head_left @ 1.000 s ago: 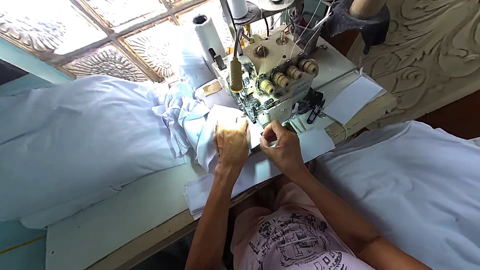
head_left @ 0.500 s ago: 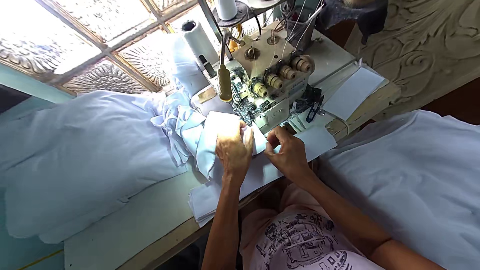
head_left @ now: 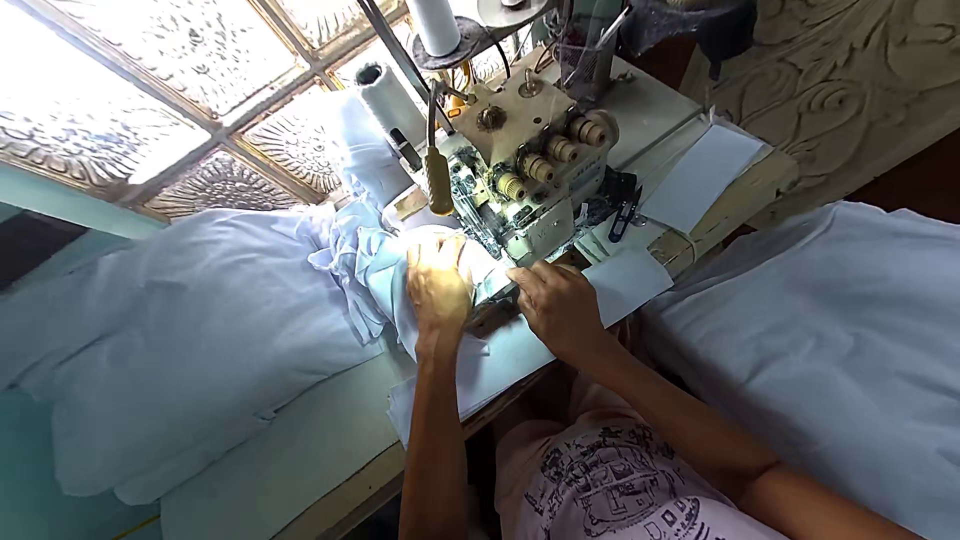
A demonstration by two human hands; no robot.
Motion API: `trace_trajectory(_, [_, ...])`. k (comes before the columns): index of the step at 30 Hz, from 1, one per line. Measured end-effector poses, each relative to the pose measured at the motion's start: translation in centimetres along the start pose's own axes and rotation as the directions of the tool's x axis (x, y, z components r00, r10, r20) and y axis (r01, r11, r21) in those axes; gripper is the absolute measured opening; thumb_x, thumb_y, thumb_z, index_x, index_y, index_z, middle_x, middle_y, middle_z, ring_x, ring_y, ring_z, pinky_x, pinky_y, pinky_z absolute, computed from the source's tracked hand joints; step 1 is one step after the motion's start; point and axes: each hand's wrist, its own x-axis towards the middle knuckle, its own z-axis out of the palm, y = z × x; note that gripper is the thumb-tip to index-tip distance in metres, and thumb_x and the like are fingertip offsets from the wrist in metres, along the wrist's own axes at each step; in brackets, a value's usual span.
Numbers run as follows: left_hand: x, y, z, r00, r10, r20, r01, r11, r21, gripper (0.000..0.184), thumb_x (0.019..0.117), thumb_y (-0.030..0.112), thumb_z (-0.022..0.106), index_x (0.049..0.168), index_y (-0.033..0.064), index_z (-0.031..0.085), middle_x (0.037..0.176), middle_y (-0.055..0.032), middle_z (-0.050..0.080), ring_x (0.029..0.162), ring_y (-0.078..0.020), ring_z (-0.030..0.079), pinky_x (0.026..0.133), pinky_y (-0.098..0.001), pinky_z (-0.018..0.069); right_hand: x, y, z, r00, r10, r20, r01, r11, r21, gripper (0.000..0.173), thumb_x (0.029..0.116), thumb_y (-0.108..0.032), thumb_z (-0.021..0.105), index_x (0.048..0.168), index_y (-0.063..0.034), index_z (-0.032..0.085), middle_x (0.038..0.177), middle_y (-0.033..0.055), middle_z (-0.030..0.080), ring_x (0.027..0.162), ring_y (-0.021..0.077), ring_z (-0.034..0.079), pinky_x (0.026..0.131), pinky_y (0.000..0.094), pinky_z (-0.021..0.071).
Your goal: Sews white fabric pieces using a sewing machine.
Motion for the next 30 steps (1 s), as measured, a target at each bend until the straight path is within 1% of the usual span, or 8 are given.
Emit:
trace_trajectory(3, [1.4, -1.5, 0.0, 0.998, -0.055, 0.002, 0.055, 0.998, 0.006, 0.028, 0.1003, 0.005, 0.052, 0.121, -0.0014, 0.070, 0.124, -0.0260, 0.064, 0.119, -0.0470, 0.057, 0.102, -0.0578, 0.0438, -0.5, 0.5, -0.8, 1.000, -0.016, 0.002, 0.016, 1.000, 0.007, 0.023, 0.0884, -0.005, 0.065, 0.106, -0.0054, 0.079, 0.078, 0.0125, 0.067, 0.070, 0.0288, 0.067, 0.070, 0.0439, 0.0545])
trace_trajectory(6, [2.4, -3.2, 0.2, 0.992, -0.124, -0.035, 0.124, 0.992, 0.008, 0.030, 0.1007, 0.005, 0.050, 0.120, -0.0034, 0.071, 0.126, -0.0269, 0.064, 0.123, -0.0469, 0.056, 0.105, -0.0583, 0.0414, -1.6, 1.9, -2.6, 0.998, 0.029, 0.056, -0.030, 0.999, 0.026, 0.022, 0.0905, -0.005, 0.064, 0.107, -0.0051, 0.078, 0.087, 0.0138, 0.071, 0.079, 0.0315, 0.071, 0.076, 0.0489, 0.0560])
trace_trajectory(8, [2.6, -3.9, 0.1, 0.979, -0.199, -0.049, 0.199, 0.980, 0.004, 0.033, 0.1012, 0.007, 0.050, 0.128, -0.0052, 0.065, 0.137, -0.0287, 0.058, 0.133, -0.0469, 0.051, 0.113, -0.0578, 0.0358, -2.4, 3.9, -4.3, 0.984, 0.113, 0.139, -0.114, 0.993, -0.003, 0.022, 0.0937, -0.004, 0.064, 0.112, -0.0032, 0.076, 0.098, 0.0177, 0.073, 0.087, 0.0353, 0.072, 0.080, 0.0541, 0.0562])
trace_trajectory(11, [1.7, -3.5, -0.2, 0.952, -0.281, -0.120, 0.283, 0.959, 0.008, 0.051, 0.0969, 0.009, 0.055, 0.146, -0.0040, 0.050, 0.152, -0.0332, 0.042, 0.144, -0.0497, 0.037, 0.118, -0.0603, 0.0279, -3.6, 8.0, -6.1, 0.942, 0.296, 0.162, -0.281, 0.954, -0.107, 0.023, 0.0975, -0.007, 0.063, 0.117, 0.0000, 0.073, 0.105, 0.0237, 0.071, 0.087, 0.0412, 0.071, 0.074, 0.0600, 0.0565])
trace_trajectory(14, [0.7, -2.9, 0.1, 0.914, -0.315, -0.256, 0.318, 0.948, -0.032, 0.049, 0.0948, 0.009, 0.057, 0.141, -0.0085, 0.052, 0.145, -0.0342, 0.049, 0.139, -0.0487, 0.043, 0.116, -0.0571, 0.0321, -4.2, 10.7, -7.8, 0.850, 0.496, 0.177, -0.464, 0.864, -0.197, 0.027, 0.1002, -0.012, 0.061, 0.123, 0.0009, 0.069, 0.113, 0.0270, 0.068, 0.096, 0.0467, 0.068, 0.080, 0.0672, 0.0517])
trace_trajectory(16, [0.4, -2.7, 0.2, 0.909, -0.306, -0.283, 0.300, 0.952, -0.065, 0.046, 0.0945, 0.005, 0.058, 0.137, -0.0109, 0.053, 0.139, -0.0336, 0.054, 0.135, -0.0483, 0.049, 0.113, -0.0579, 0.0353, -4.5, 11.8, -8.1, 0.823, 0.545, 0.160, -0.510, 0.833, -0.214, 0.026, 0.0992, -0.011, 0.063, 0.121, 0.0007, 0.070, 0.110, 0.0267, 0.069, 0.096, 0.0460, 0.068, 0.080, 0.0667, 0.0498])
trace_trajectory(22, [0.6, -2.5, 0.5, 0.904, -0.334, -0.266, 0.308, 0.942, -0.136, 0.044, 0.0948, 0.001, 0.056, 0.138, -0.0072, 0.055, 0.121, -0.0243, 0.070, 0.121, -0.0420, 0.063, 0.108, -0.0556, 0.0422, -3.8, 11.5, -7.6, 0.791, 0.576, 0.209, -0.522, 0.812, -0.263, 0.026, 0.1008, -0.019, 0.064, 0.116, 0.0012, 0.071, 0.109, 0.0247, 0.070, 0.097, 0.0411, 0.068, 0.085, 0.0622, 0.0488])
trace_trajectory(30, [0.2, -3.0, 1.5, 0.894, -0.315, -0.319, 0.264, 0.945, -0.193, 0.034, 0.0958, 0.000, 0.053, 0.126, -0.0020, 0.068, 0.119, -0.0223, 0.071, 0.116, -0.0391, 0.067, 0.101, -0.0535, 0.0479, -3.2, 11.4, -7.5, 0.783, 0.581, 0.222, -0.519, 0.807, -0.283, 0.030, 0.1023, -0.022, 0.063, 0.117, 0.0022, 0.071, 0.107, 0.0243, 0.071, 0.098, 0.0392, 0.069, 0.087, 0.0601, 0.0487])
